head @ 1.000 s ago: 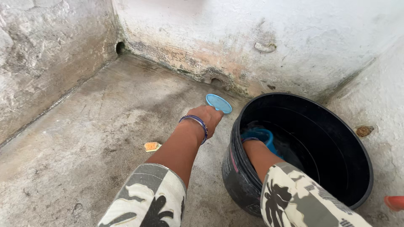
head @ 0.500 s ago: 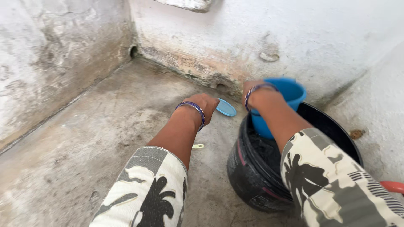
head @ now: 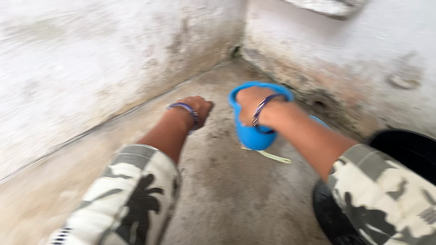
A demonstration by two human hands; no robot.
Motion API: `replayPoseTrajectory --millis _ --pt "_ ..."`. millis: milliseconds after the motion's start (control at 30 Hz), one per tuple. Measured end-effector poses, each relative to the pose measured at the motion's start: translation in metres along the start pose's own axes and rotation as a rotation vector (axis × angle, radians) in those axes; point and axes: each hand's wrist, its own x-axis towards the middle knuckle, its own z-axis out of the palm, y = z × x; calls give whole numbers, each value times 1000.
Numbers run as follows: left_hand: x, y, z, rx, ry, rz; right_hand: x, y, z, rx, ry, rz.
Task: The person scrubs the floor and the base of a wall using a handheld scrubber and a small brush. They pour water from a blue mug to rinse the surface and handle a black bucket and various cleaning lids during the process.
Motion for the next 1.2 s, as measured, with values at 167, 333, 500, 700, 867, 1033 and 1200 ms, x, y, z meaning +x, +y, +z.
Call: replayPoseTrajectory --millis 167,333,500,700,867,1033,1200 --pt "-89 -141 34 24 -149 -205 3 -138 23 -9 132 -386" --pt "-211 -267 96 59 -175 -444 -5 -270 32 -110 118 -772" --pt "-343 -295 167 -93 -247 -654 -19 -396 61 -220 83 -1050" --pt "-437 -264 175 -436 -592 -1298 -48 -522 101 -435 99 -1298" --pt "-462 -314 278 -300 5 -1253 -69 -580 94 -644 118 -1388" --pt "-464 -341 324 -224 126 -1221 -60 -612 68 -741 138 -1359" --pt "-454 -351 302 -240 189 -1387 -52 -627 70 -728 136 -1355"
